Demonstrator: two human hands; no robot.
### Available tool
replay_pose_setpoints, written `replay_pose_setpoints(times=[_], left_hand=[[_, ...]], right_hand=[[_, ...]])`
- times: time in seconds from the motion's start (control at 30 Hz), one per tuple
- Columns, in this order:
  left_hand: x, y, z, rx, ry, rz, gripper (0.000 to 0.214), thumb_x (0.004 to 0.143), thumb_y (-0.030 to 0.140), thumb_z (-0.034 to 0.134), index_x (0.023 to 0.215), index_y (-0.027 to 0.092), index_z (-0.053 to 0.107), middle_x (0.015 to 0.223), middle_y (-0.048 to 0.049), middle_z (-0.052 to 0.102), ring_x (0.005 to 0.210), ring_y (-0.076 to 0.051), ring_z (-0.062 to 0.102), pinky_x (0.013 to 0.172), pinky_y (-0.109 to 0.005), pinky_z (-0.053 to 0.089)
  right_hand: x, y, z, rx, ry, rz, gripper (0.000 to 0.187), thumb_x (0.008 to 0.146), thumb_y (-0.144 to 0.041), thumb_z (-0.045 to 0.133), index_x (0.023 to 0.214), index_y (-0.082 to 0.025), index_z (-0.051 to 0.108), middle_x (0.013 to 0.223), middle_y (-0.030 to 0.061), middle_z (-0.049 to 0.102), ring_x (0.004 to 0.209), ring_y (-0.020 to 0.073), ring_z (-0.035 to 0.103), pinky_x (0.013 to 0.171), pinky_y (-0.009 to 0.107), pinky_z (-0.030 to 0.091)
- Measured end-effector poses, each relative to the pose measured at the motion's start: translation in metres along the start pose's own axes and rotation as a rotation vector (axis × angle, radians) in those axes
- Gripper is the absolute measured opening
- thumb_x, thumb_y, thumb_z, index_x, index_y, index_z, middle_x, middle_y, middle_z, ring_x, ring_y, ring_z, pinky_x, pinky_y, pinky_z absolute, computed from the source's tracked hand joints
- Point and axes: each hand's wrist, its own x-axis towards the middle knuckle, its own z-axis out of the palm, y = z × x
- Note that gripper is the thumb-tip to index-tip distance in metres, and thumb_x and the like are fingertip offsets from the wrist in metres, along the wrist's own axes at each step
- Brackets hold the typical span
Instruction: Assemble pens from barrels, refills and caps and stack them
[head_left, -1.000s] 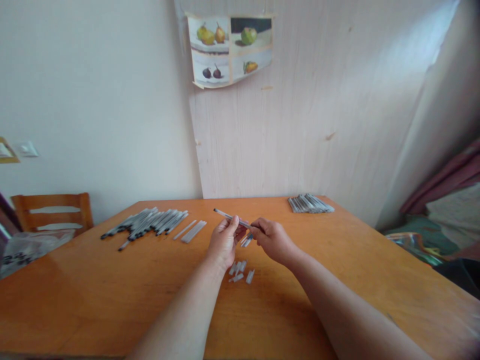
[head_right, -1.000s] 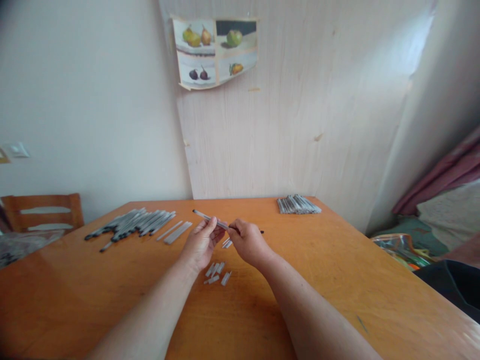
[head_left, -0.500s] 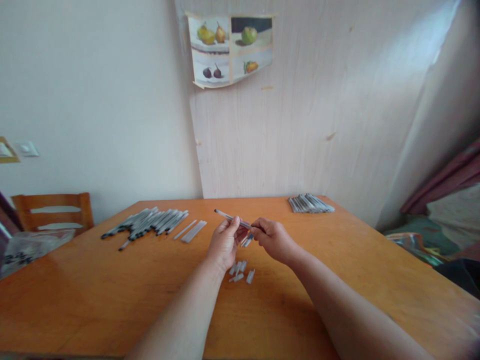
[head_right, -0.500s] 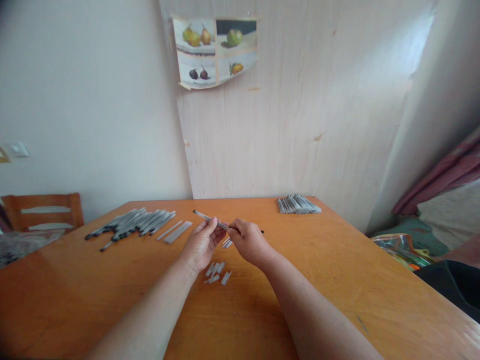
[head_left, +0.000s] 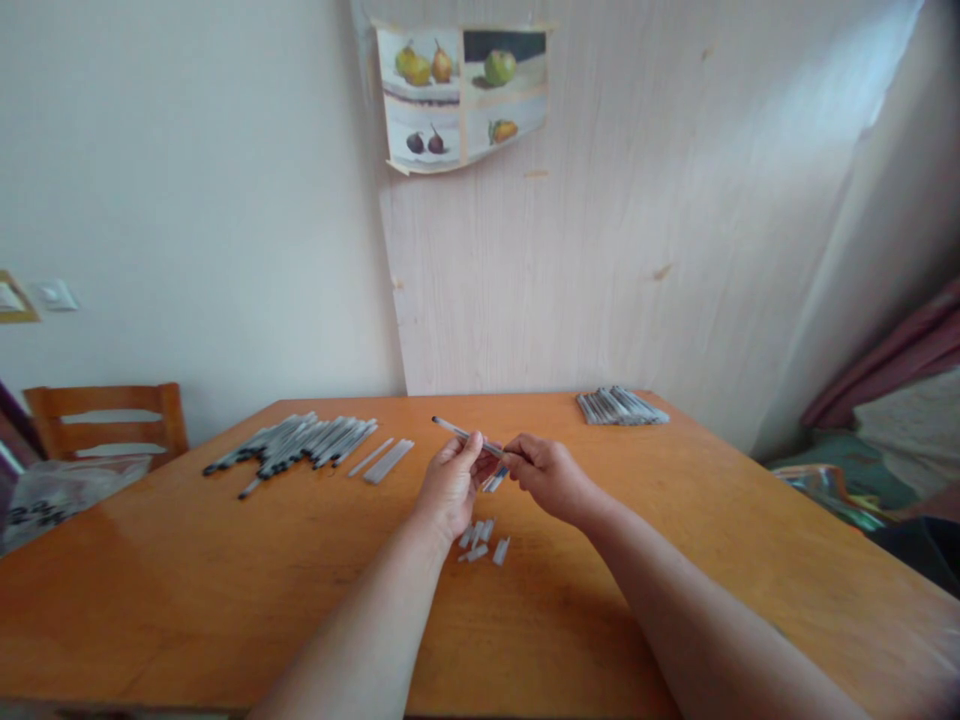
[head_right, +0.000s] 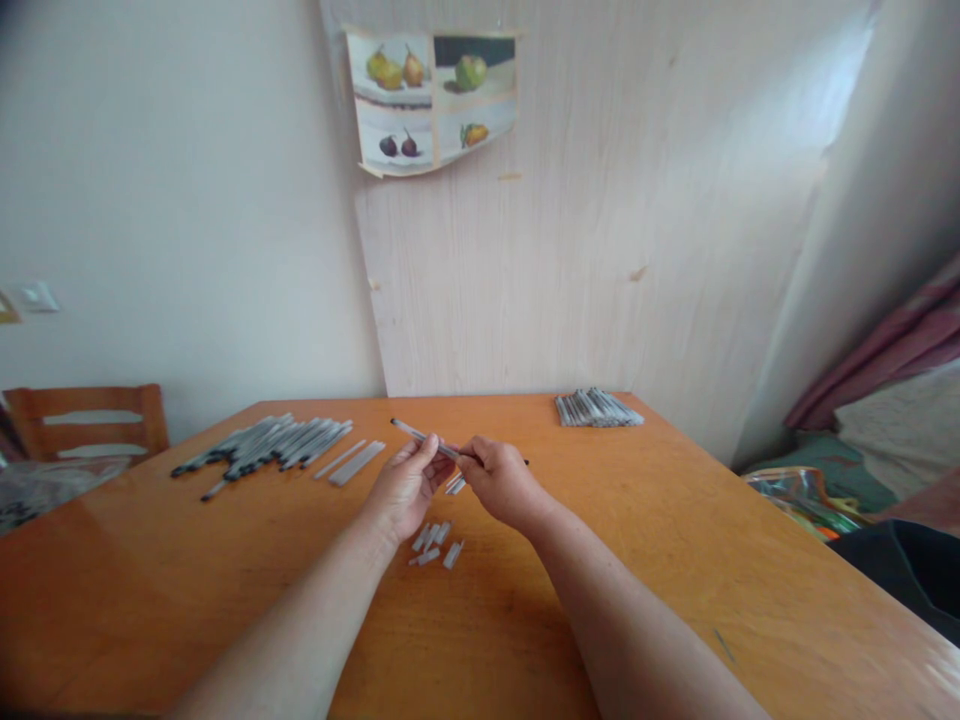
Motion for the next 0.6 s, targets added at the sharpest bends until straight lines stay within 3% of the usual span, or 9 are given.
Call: replay_pose_setpoints(times=[0.37, 0.6], left_hand=[[-0.0008, 0.0026, 0.0029, 0.043, 0.058, 0.029, 0.032, 0.069, 0.038, 0.078, 0.08, 0.017, 0.057, 0.081, -0.0062, 0.071, 0.074, -0.015, 0.066, 0.072, -0.028, 0.05], [0.0049, 0.0021, -0.0028, 0.034, 0.113, 0.038, 0.035, 0.065, 0.041, 0.079, 0.079, 0.017, 0.057, 0.076, -0.003, 0.069, 0.069, -0.013, 0.065, 0.066, -0.025, 0.047]], right_hand=[[-0.0005, -0.0052, 0.0021, 0.003, 0.005, 0.045, 0.02, 0.089, -0.029, 0.048, 0.08, -0.016, 0.06, 0.064, -0.0006, 0.059, 0.056, 0.01, 0.052, 0.052, 0.02, 0.036], [-0.0005, 0.0021, 0.0045, -0.008, 0.007, 0.049, 0.022, 0.087, -0.034, 0.053, 0.097, -0.016, 0.061, 0.069, 0.0009, 0.064, 0.058, 0.0111, 0.056, 0.054, 0.021, 0.04]])
